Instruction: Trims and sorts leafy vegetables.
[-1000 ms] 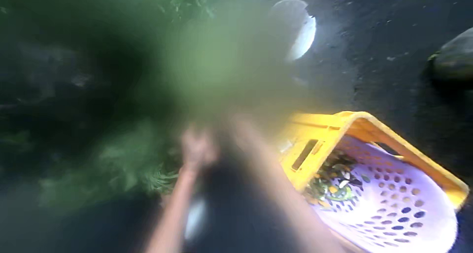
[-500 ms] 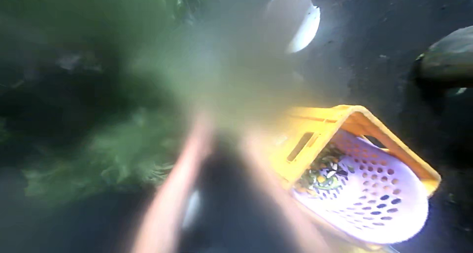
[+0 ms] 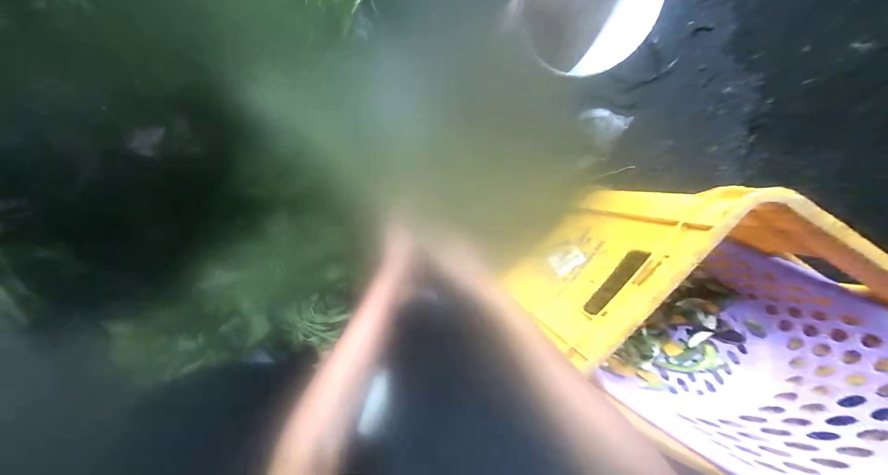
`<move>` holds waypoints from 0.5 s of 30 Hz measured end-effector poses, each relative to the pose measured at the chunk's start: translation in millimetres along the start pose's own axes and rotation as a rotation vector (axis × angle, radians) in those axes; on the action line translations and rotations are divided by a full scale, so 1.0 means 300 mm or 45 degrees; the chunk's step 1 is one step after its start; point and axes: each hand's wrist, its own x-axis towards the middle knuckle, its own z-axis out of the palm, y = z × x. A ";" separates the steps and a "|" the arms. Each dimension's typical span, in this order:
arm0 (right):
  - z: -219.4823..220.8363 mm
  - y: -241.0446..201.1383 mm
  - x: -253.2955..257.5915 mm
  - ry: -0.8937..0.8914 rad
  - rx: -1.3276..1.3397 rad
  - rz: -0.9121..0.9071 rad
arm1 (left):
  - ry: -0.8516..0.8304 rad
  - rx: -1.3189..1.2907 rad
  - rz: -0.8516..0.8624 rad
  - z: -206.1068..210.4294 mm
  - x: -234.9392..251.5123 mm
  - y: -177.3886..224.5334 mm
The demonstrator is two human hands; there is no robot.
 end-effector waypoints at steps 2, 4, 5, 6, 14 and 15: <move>-0.013 -0.011 0.008 -0.182 -0.165 0.075 | -0.054 0.104 -0.043 -0.019 -0.002 -0.003; -0.020 -0.023 0.017 -0.237 -0.232 0.105 | -0.069 0.487 -0.121 -0.051 0.003 0.043; -0.031 -0.032 0.020 -0.248 -0.238 0.110 | -0.054 0.836 -0.170 -0.060 -0.002 0.102; -0.048 -0.040 0.018 -0.253 -0.243 0.106 | -0.031 1.239 -0.182 -0.062 -0.020 0.172; -0.212 -0.137 -0.131 -0.097 -0.345 -0.292 | -0.329 2.340 1.485 -0.130 -0.031 0.370; -0.246 -0.162 -0.162 -0.057 -0.362 -0.357 | -0.418 2.332 1.609 -0.127 -0.009 0.402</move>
